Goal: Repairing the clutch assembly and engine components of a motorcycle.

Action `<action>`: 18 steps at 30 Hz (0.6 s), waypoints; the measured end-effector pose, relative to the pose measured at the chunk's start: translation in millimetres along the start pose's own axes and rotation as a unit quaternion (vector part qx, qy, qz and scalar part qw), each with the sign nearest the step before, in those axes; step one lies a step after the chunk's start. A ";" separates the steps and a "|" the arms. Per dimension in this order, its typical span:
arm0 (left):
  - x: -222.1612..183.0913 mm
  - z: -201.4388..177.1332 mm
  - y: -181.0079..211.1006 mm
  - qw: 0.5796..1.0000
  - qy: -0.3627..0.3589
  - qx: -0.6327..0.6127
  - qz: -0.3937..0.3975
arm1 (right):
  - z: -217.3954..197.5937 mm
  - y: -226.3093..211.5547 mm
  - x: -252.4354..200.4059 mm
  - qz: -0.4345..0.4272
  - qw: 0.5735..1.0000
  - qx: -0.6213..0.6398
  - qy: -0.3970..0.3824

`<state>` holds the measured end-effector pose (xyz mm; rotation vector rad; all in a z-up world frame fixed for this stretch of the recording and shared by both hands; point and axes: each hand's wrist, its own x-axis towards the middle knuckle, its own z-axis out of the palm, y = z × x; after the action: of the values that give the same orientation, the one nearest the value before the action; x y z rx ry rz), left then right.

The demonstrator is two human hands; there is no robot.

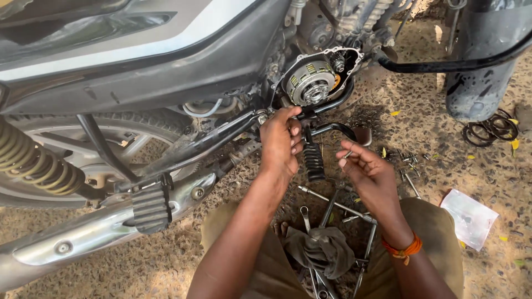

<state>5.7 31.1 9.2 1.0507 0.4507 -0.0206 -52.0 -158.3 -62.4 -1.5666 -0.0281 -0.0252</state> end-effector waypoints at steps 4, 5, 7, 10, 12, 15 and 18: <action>61.7 -2.4 -11.1 0.991 -0.078 0.104 0.027 | 22.3 -9.6 42.4 -0.078 0.996 -0.041 -0.002; 78.4 -5.4 -23.1 0.984 -0.076 0.144 0.066 | 27.4 -12.6 52.6 -0.107 0.993 -0.041 -0.001; 89.5 -5.9 -25.1 0.967 -0.067 0.212 0.127 | 35.5 -8.6 73.1 -0.117 0.992 -0.049 0.015; 80.7 4.3 -6.9 0.922 -0.045 0.342 0.178 | 46.5 1.4 96.4 -0.147 0.986 -0.065 0.050; 76.4 9.2 2.3 0.899 -0.034 0.404 0.165 | 52.7 8.5 107.1 -0.166 0.981 -0.076 0.073; 81.6 10.1 2.2 0.806 -0.025 0.510 0.299 | 60.3 15.7 117.9 -0.195 0.969 -0.099 0.115; 82.0 12.8 4.9 0.797 -0.025 0.544 0.260 | 67.0 20.7 123.6 -0.197 0.968 -0.085 0.128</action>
<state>85.8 38.8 -11.6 2.2926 0.0369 0.2072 72.1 -90.9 -78.7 -1.6958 -0.1361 -0.5557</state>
